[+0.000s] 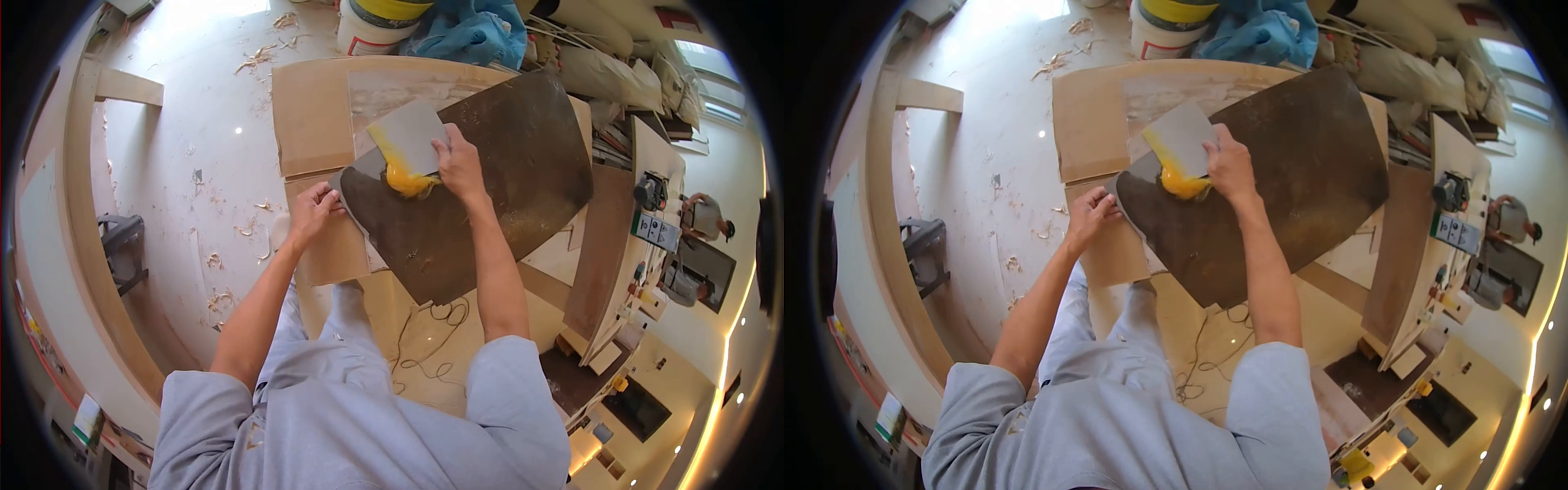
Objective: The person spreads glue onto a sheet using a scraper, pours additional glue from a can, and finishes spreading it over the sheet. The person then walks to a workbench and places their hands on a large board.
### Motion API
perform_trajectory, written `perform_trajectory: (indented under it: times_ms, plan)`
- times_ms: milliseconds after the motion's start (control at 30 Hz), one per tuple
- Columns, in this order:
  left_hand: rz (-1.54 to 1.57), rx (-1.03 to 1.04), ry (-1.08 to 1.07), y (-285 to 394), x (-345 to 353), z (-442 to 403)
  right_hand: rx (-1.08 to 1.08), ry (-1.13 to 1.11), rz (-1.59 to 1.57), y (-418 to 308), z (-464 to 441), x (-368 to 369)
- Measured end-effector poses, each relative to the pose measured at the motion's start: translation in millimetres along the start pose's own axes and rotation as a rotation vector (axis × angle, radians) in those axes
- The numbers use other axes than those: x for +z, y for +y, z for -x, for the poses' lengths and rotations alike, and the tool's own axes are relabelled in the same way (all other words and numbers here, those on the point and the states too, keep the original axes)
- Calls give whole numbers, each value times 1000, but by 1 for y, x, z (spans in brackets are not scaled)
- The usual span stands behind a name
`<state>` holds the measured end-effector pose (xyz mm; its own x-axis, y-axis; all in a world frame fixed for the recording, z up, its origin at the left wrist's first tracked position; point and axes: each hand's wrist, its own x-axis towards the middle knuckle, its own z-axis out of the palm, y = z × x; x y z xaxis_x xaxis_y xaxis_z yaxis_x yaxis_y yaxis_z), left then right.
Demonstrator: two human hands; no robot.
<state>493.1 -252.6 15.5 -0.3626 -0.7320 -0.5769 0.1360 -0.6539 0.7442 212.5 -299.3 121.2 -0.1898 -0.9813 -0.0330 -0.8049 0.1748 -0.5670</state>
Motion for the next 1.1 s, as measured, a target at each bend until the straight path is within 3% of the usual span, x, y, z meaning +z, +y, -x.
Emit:
perform_trajectory:
  times_ms: [67, 200, 267, 400, 500, 600, 667, 733, 800, 867, 933, 1100]
  plan:
    - [-37, 22, 12, -2, -1, 1, -125, 48, -63, 16, 2, -16]
    - [-12, 45, 69, -1, 4, 2, 28, 85, -47, 73, 7, -37]
    - [-14, 61, 61, -2, 3, 3, -1, 10, -6, 46, 8, -20]
    - [-17, 76, 105, -1, 7, 5, -260, -153, -4, -6, 5, 24]
    - [-16, 84, 105, -5, 5, 2, -291, -43, -51, -12, 11, -23]
    - [-43, 77, 91, -9, 0, -1, 48, -6, -90, 58, 58, -69]
    - [-39, 70, 106, -9, 3, 3, 114, 74, 82, 121, 112, -65]
    - [-37, 93, 102, -5, 3, -1, 325, 146, 24, 133, 147, -41]
    - [-29, 105, 72, -12, 1, -2, 344, 229, 66, 93, 148, -17]
    - [-52, 114, 68, -15, -1, -6, 281, 191, 6, 50, 121, 1]
    - [-67, 131, 71, -15, 0, -6, 80, 136, 36, 28, 77, 18]
    - [-24, 115, 94, -12, 1, -2, -285, -54, 32, 9, -25, 19]
